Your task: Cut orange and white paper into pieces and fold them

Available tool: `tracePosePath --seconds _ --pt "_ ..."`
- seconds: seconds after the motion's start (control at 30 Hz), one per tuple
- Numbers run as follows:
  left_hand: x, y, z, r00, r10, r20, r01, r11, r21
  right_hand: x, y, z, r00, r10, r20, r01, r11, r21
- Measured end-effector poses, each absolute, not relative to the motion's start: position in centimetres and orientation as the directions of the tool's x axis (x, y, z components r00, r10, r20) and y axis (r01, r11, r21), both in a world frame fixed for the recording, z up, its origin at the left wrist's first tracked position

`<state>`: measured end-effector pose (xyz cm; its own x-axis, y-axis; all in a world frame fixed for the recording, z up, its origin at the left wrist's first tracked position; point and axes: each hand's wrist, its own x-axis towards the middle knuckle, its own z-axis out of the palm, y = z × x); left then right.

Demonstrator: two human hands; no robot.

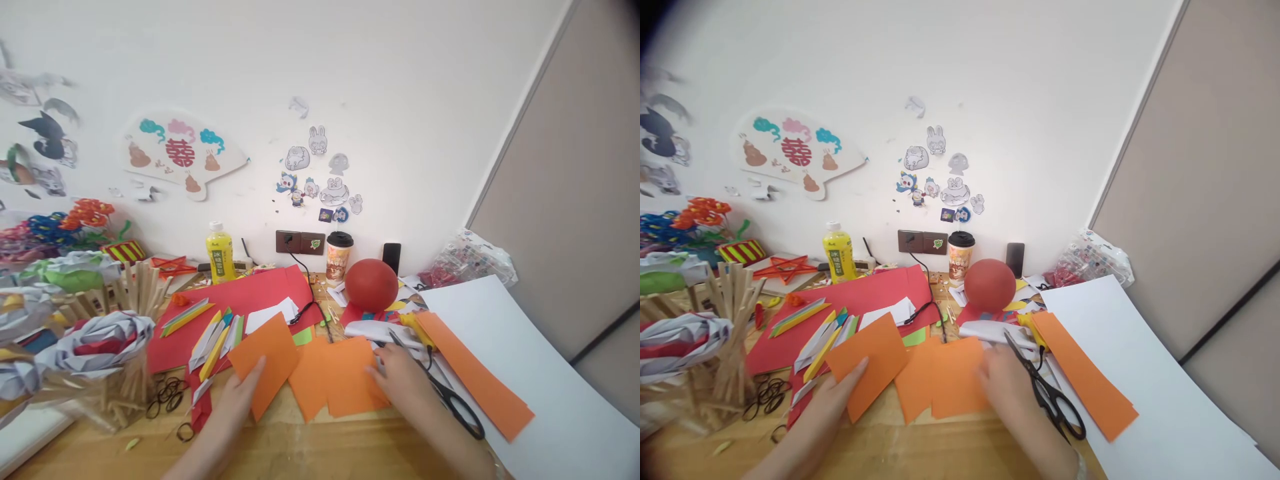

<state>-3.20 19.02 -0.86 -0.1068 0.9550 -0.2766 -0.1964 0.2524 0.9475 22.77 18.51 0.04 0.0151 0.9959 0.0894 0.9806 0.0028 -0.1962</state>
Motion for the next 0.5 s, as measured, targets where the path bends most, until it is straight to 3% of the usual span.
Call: tracePosePath --seconds 0.13,0.3,0.5 --pt "-2.6 18.8 -1.2 -0.064 0.934 -0.351 -0.334 0.312 0.889 19.8 19.7 -2.0 0.021 0.979 0.201 0.952 0.042 -0.302" --pt "-2.4 18.8 -1.5 0.034 0.926 -0.376 -0.441 0.351 0.826 16.9 20.1 -2.8 -0.026 0.976 0.217 0.926 0.105 -0.362" --pt "-2.5 18.7 -0.9 0.019 0.913 -0.407 -0.468 0.368 0.804 16.1 22.1 -1.8 -0.096 0.995 -0.011 0.893 0.081 -0.442"
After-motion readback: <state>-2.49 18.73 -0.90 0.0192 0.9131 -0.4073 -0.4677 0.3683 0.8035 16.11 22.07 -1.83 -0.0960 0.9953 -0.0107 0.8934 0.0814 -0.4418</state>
